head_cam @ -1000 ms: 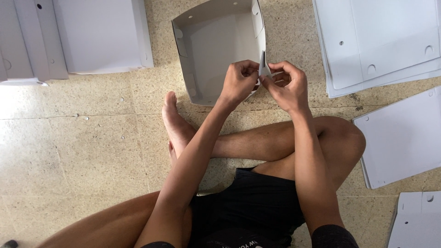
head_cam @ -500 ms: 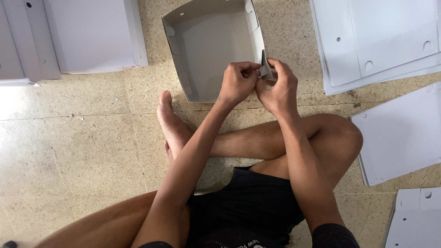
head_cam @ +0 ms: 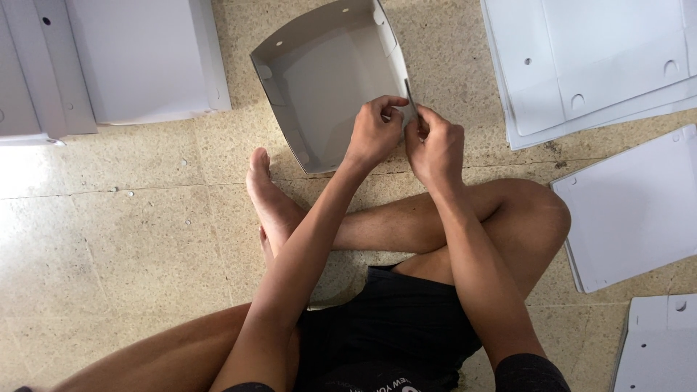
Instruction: The person folds white cardboard pieces into boxes by hand, tucking the tabs into slots to secure the corners.
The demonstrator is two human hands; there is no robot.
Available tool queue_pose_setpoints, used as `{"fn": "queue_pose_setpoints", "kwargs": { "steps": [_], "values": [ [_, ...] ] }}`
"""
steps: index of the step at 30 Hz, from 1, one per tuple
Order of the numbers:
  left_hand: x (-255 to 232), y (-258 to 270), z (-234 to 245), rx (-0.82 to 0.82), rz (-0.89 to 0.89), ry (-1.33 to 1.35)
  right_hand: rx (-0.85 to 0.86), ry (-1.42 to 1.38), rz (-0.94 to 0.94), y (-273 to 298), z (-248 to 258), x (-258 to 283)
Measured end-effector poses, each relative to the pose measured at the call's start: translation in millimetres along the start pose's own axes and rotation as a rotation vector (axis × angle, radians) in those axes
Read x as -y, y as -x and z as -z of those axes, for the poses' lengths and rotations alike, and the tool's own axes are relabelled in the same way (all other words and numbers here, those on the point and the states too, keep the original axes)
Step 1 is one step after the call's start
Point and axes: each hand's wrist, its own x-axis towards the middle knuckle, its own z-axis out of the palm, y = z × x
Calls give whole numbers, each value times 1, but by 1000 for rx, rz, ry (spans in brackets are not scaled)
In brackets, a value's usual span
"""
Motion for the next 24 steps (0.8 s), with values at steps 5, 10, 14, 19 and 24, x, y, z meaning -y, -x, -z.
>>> {"fn": "queue_pose_setpoints", "kwargs": {
  "steps": [5,10,14,19,24],
  "values": [
    [20,-14,0,59,2,-101,-46,-21,52,0,-10,-2],
    [10,-8,3,109,-55,-70,3,-144,60,-1,-6,15],
    [-8,10,1,-178,-377,-222,3,-74,44,-2,3,25],
    [-3,44,25,-499,-783,-465,-95,101,-51,-9,9,-7],
    [51,57,54,-641,-787,-352,-72,55,-79,-14,32,5]
  ]
}}
